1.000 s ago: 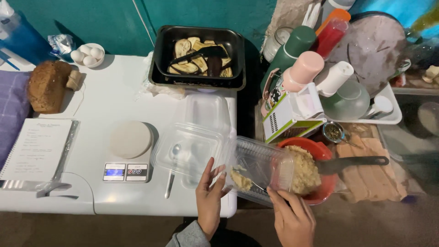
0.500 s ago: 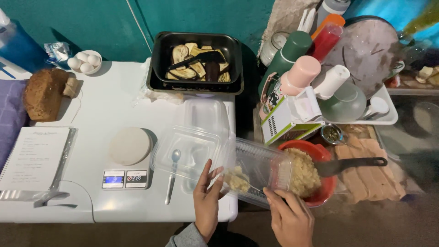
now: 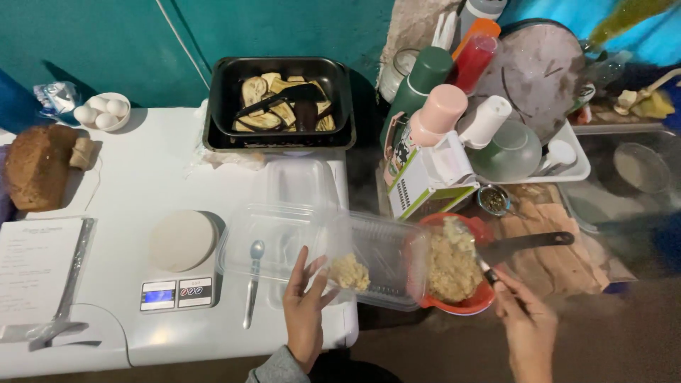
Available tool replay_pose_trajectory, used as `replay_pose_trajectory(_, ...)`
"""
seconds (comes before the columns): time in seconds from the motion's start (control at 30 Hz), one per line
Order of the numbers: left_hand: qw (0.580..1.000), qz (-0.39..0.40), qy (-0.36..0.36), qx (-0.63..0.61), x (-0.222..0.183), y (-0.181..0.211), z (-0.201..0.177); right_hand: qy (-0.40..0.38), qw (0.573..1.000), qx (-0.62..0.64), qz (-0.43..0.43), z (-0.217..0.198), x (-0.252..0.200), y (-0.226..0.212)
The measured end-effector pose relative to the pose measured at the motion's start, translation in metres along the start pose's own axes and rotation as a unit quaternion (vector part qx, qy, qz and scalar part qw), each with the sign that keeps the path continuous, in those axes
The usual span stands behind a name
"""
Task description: Packaging mashed food into plastic containers and weighing them using a digital scale.
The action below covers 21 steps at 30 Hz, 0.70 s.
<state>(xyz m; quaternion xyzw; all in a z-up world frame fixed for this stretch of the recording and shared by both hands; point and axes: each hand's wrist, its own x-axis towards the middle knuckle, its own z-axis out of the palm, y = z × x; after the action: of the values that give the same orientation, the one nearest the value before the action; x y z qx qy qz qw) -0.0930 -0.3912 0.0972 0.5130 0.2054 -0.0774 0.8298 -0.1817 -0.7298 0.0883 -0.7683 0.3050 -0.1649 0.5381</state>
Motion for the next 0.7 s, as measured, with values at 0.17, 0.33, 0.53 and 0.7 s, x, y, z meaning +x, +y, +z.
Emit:
replay_pose_trajectory(0.17, 0.999, -0.016, 0.039, 0.014, 0.000, 0.011, -0.002, 0.112, 0.940, -0.296, -0.124, -0.001, 0.011, 0.003)
replay_pose_trajectory(0.33, 0.999, 0.024, 0.034, 0.000, 0.002, 0.009, -0.017, 0.097, 0.848, -0.459, -0.245, 0.036, 0.035, 0.065)
replay_pose_trajectory(0.53, 0.997, 0.024, 0.066, 0.010, -0.001, 0.019, -0.022, 0.017, 0.905, -0.417, -0.083, 0.060, 0.047, 0.060)
replay_pose_trajectory(0.7, 0.997, 0.007, 0.073, 0.016, 0.000, 0.024, -0.019, 0.005, 0.948, -0.312, -0.061, 0.045, 0.072, 0.115)
